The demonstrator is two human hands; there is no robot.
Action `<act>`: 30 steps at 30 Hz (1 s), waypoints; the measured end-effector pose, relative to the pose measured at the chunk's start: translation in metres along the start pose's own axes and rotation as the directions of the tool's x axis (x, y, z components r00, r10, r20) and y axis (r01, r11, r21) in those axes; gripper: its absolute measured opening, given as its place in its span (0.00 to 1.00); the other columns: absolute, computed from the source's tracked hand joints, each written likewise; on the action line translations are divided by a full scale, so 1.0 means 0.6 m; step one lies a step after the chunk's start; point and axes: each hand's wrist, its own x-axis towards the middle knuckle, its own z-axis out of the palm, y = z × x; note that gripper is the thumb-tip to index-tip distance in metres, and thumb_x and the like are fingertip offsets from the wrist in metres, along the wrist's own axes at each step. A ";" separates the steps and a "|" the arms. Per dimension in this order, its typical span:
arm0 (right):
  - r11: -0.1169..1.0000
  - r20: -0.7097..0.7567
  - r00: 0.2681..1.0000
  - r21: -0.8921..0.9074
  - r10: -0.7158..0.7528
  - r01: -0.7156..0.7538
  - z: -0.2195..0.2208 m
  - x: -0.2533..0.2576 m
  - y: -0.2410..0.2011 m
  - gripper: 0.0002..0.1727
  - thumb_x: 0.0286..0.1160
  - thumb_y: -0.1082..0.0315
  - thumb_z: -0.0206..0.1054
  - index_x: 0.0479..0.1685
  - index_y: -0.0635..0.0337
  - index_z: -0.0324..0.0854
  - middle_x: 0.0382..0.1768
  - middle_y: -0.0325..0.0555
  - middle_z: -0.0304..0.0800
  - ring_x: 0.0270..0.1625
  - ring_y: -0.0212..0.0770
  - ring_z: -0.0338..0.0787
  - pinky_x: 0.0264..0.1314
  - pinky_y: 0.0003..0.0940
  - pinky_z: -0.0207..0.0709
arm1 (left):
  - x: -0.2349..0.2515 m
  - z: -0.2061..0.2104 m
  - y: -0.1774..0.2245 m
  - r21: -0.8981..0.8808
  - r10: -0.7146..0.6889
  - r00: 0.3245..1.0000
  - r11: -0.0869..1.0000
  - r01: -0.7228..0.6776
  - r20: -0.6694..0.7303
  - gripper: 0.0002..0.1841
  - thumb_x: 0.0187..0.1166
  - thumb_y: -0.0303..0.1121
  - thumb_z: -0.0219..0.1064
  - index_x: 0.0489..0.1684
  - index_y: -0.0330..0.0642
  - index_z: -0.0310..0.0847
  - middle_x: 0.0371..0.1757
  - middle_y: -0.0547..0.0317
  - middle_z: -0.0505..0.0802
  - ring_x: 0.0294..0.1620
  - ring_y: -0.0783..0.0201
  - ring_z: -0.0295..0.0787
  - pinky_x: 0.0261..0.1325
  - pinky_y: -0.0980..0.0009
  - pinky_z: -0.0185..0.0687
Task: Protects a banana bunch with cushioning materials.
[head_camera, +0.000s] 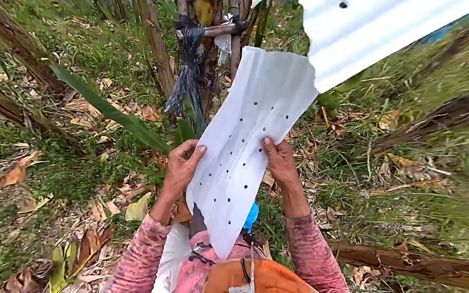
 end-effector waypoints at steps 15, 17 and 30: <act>0.990 -0.017 0.995 -0.103 -0.103 0.101 -0.118 -0.084 -0.096 0.13 0.68 0.71 0.78 0.51 0.52 0.89 0.44 0.25 0.97 0.48 0.21 0.93 0.59 0.26 0.89 | 0.045 -0.043 0.084 -0.287 0.492 0.863 0.848 -0.445 0.115 0.12 0.85 0.47 0.65 0.56 0.58 0.91 0.51 0.75 0.95 0.49 0.79 0.91 0.55 0.81 0.88; 0.954 0.021 0.975 -0.204 -0.220 0.220 -0.153 -0.064 -0.128 0.12 0.71 0.68 0.77 0.52 0.56 0.90 0.46 0.32 0.97 0.50 0.27 0.94 0.61 0.31 0.90 | 0.072 -0.057 0.110 -0.340 0.570 0.814 0.792 -0.508 0.113 0.12 0.85 0.45 0.65 0.58 0.56 0.90 0.52 0.75 0.95 0.50 0.79 0.91 0.56 0.81 0.87; 0.391 0.308 0.597 -0.525 -0.741 0.756 0.029 0.144 -0.525 0.08 0.78 0.68 0.69 0.47 0.63 0.90 0.37 0.41 0.95 0.41 0.28 0.93 0.49 0.30 0.88 | 0.043 -0.005 0.270 0.503 0.676 0.089 0.623 -0.599 -0.732 0.30 0.81 0.37 0.71 0.72 0.23 0.64 0.63 0.48 0.85 0.69 0.67 0.81 0.73 0.67 0.77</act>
